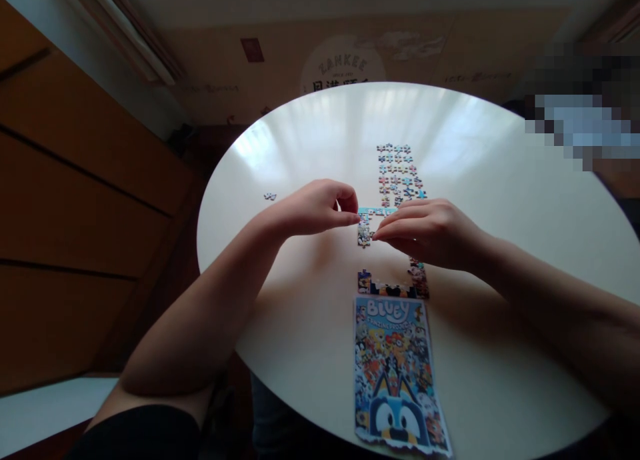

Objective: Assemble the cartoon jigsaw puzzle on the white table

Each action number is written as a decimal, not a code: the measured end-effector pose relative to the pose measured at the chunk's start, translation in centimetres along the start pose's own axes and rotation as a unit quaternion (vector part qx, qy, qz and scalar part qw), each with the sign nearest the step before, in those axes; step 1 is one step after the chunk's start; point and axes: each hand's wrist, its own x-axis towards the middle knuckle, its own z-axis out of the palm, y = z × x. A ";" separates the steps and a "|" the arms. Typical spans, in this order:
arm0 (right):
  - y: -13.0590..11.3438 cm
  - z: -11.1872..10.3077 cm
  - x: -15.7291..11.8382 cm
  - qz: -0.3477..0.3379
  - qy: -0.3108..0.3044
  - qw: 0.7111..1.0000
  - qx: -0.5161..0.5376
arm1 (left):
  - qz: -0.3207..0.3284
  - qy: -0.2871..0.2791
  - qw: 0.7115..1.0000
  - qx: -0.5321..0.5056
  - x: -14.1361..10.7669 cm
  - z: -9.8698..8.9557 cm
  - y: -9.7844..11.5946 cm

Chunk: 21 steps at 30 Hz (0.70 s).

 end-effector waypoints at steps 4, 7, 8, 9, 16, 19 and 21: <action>-0.1 0.1 0.0 -0.001 -0.050 0.999 0.010 | 0.013 -0.035 0.999 0.033 0.1 0.3 -0.2; -0.2 0.2 0.0 -0.001 -0.083 0.996 0.012 | 0.007 -0.040 0.998 0.044 0.2 0.8 -0.4; -0.2 0.2 0.0 0.000 -0.089 0.996 0.013 | 0.006 -0.038 0.998 0.048 0.2 0.9 -0.5; -0.1 0.2 0.0 0.000 -0.093 0.996 0.012 | 0.005 -0.035 0.998 0.053 0.3 1.1 -0.6; -0.2 0.5 0.2 0.004 -0.094 0.996 0.001 | 0.001 -0.023 0.997 0.077 0.5 1.6 -0.4; -0.6 0.6 0.4 0.001 -0.104 0.995 -0.006 | 0.001 -0.021 0.996 0.085 0.5 1.7 -0.2; -0.8 0.6 0.4 0.002 -0.114 0.993 -0.008 | 0.002 -0.018 0.996 0.090 0.5 1.8 -0.2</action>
